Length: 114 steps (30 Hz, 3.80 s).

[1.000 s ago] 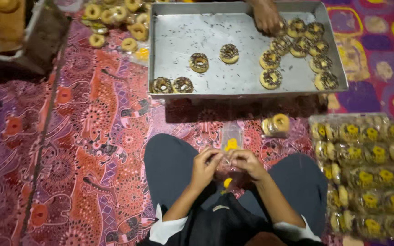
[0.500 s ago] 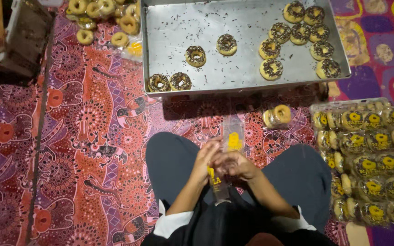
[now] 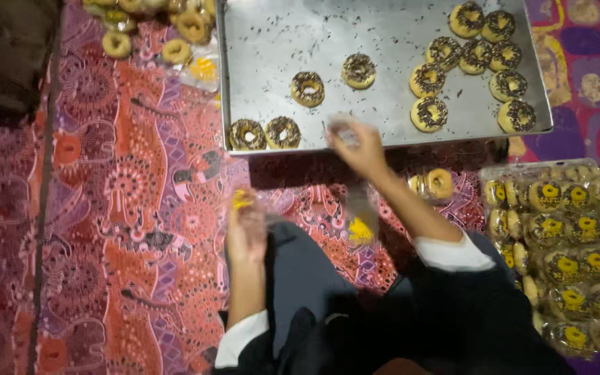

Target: The person sits on a patterned rug and packages donuts from a metal tray into clear plastic bags. They pick up donuts, place them into bags, and arrange the filled bags on the floor.

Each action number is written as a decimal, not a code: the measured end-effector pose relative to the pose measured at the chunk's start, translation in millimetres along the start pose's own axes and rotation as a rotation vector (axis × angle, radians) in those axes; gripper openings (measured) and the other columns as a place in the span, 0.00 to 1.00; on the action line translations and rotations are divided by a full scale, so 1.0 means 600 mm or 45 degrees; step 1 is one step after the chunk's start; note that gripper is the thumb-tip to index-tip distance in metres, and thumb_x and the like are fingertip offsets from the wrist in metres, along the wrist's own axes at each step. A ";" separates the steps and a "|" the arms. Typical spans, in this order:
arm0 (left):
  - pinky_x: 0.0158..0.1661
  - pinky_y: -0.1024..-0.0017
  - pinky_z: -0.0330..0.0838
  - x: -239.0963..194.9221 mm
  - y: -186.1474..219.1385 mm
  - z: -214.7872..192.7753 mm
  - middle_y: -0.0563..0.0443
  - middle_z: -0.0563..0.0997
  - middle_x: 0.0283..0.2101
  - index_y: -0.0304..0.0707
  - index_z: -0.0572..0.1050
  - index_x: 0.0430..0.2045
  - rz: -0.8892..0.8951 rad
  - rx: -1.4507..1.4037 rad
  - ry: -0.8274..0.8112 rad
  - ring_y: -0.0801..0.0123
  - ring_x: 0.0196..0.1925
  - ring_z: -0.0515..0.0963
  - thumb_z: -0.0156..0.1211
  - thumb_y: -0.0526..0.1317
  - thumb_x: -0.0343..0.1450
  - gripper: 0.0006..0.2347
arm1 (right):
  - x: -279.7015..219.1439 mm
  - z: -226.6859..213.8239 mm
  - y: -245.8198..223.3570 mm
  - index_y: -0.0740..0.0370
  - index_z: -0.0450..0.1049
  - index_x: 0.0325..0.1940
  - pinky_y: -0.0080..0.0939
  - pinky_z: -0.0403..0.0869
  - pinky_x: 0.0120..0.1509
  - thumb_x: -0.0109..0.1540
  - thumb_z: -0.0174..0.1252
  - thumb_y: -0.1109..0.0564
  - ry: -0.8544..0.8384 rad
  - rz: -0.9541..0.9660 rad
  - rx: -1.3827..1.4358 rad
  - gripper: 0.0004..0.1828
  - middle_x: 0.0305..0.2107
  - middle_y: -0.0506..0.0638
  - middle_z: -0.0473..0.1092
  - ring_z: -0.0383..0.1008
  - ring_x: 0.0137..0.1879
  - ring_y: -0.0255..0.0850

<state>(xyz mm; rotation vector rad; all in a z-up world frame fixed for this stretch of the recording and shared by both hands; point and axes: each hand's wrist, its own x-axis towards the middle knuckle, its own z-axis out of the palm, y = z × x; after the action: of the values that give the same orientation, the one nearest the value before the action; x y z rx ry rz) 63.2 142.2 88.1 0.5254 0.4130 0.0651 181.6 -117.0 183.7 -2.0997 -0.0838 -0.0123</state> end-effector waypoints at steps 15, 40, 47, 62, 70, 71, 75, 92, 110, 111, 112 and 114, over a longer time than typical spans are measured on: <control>0.65 0.58 0.68 -0.002 -0.046 0.126 0.49 0.73 0.64 0.41 0.65 0.64 -0.135 -0.410 -0.242 0.63 0.64 0.75 0.44 0.57 0.78 0.25 | -0.177 -0.059 -0.033 0.46 0.26 0.81 0.45 0.80 0.47 0.49 0.71 0.66 0.136 -0.023 0.579 0.72 0.61 0.62 0.71 0.79 0.48 0.45; 0.57 0.64 0.76 -0.234 -0.234 0.256 0.47 0.79 0.55 0.39 0.69 0.58 -0.081 0.037 -0.378 0.62 0.59 0.80 0.58 0.31 0.71 0.19 | -0.431 -0.147 -0.039 0.61 0.36 0.83 0.45 0.76 0.70 0.51 0.77 0.63 0.598 -0.182 0.274 0.69 0.51 0.52 0.74 0.78 0.60 0.41; 0.39 0.69 0.71 -0.157 -0.266 0.165 0.46 0.78 0.51 0.33 0.70 0.61 -0.400 0.109 -0.327 0.62 0.49 0.76 0.65 0.34 0.76 0.18 | -0.422 -0.146 -0.020 0.63 0.46 0.79 0.53 0.60 0.76 0.52 0.77 0.56 0.638 -0.563 -0.202 0.60 0.55 0.58 0.73 0.69 0.68 0.52; 0.42 0.65 0.77 -0.307 -0.174 0.115 0.33 0.83 0.35 0.26 0.80 0.38 0.051 1.575 -0.921 0.57 0.37 0.84 0.49 0.39 0.77 0.13 | -0.455 -0.169 -0.011 0.61 0.79 0.50 0.50 0.74 0.50 0.56 0.63 0.55 -0.038 -0.956 -0.767 0.19 0.38 0.54 0.74 0.76 0.46 0.49; 0.52 0.54 0.70 -0.361 -0.080 0.182 0.34 0.80 0.51 0.52 0.78 0.43 0.251 2.261 -1.265 0.40 0.54 0.77 0.47 0.46 0.75 0.10 | -0.404 -0.242 0.041 0.58 0.78 0.48 0.55 0.77 0.47 0.48 0.68 0.55 -0.615 -0.276 -1.404 0.24 0.65 0.59 0.62 0.61 0.70 0.57; 0.56 0.48 0.62 -0.342 -0.080 0.190 0.33 0.76 0.60 0.55 0.79 0.38 0.717 2.208 -1.579 0.32 0.61 0.69 0.49 0.47 0.74 0.09 | -0.389 -0.243 0.050 0.58 0.78 0.50 0.55 0.78 0.46 0.47 0.69 0.57 -0.655 -0.110 -1.512 0.26 0.71 0.60 0.59 0.58 0.75 0.58; 0.74 0.45 0.35 -0.315 -0.097 0.165 0.35 0.52 0.78 0.32 0.81 0.49 0.187 1.393 -1.729 0.34 0.80 0.39 0.50 0.41 0.78 0.14 | -0.485 -0.119 0.067 0.59 0.77 0.45 0.42 0.77 0.55 0.55 0.70 0.46 -1.132 0.090 -0.344 0.21 0.43 0.55 0.80 0.82 0.48 0.45; 0.36 0.80 0.70 -0.321 -0.023 -0.163 0.51 0.80 0.31 0.27 0.77 0.44 0.317 1.430 0.198 0.76 0.32 0.75 0.66 0.33 0.73 0.09 | -0.424 0.253 0.122 0.70 0.76 0.38 0.39 0.75 0.45 0.60 0.73 0.56 -0.404 0.544 0.868 0.15 0.32 0.54 0.76 0.75 0.40 0.38; 0.67 0.25 0.26 0.053 -0.381 -0.051 0.42 0.48 0.78 0.59 0.58 0.69 0.859 3.138 -0.772 0.46 0.80 0.36 0.74 0.57 0.56 0.44 | -0.150 0.127 0.411 0.61 0.79 0.38 0.60 0.76 0.43 0.51 0.57 0.56 -0.626 -0.096 -0.949 0.14 0.30 0.64 0.76 0.79 0.38 0.61; 0.67 0.26 0.24 0.049 -0.379 -0.047 0.42 0.47 0.78 0.57 0.57 0.70 0.640 3.178 -0.822 0.45 0.80 0.35 0.74 0.58 0.55 0.46 | -0.141 0.123 0.413 0.61 0.80 0.36 0.60 0.76 0.43 0.53 0.59 0.51 -0.642 -0.017 -0.966 0.13 0.31 0.64 0.77 0.79 0.39 0.60; 0.68 0.28 0.23 0.045 -0.377 -0.037 0.41 0.46 0.79 0.55 0.56 0.71 0.418 3.200 -0.846 0.44 0.81 0.34 0.75 0.59 0.55 0.48 | -0.130 0.107 0.415 0.61 0.81 0.34 0.59 0.76 0.43 0.55 0.60 0.47 -0.663 0.047 -0.989 0.15 0.32 0.64 0.77 0.78 0.39 0.60; 0.66 0.29 0.22 0.040 -0.364 -0.004 0.40 0.42 0.79 0.49 0.52 0.74 0.164 3.122 -0.792 0.44 0.80 0.32 0.76 0.60 0.53 0.54 | -0.112 0.074 0.386 0.60 0.83 0.34 0.56 0.76 0.44 0.57 0.60 0.45 -0.778 0.036 -0.903 0.17 0.34 0.62 0.78 0.79 0.40 0.57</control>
<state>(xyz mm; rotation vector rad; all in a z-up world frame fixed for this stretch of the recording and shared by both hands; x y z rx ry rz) 74.9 -41.5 -31.7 2.8729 -0.4261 -0.5709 128.5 -198.9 -41.6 -2.7367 -0.4737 0.7113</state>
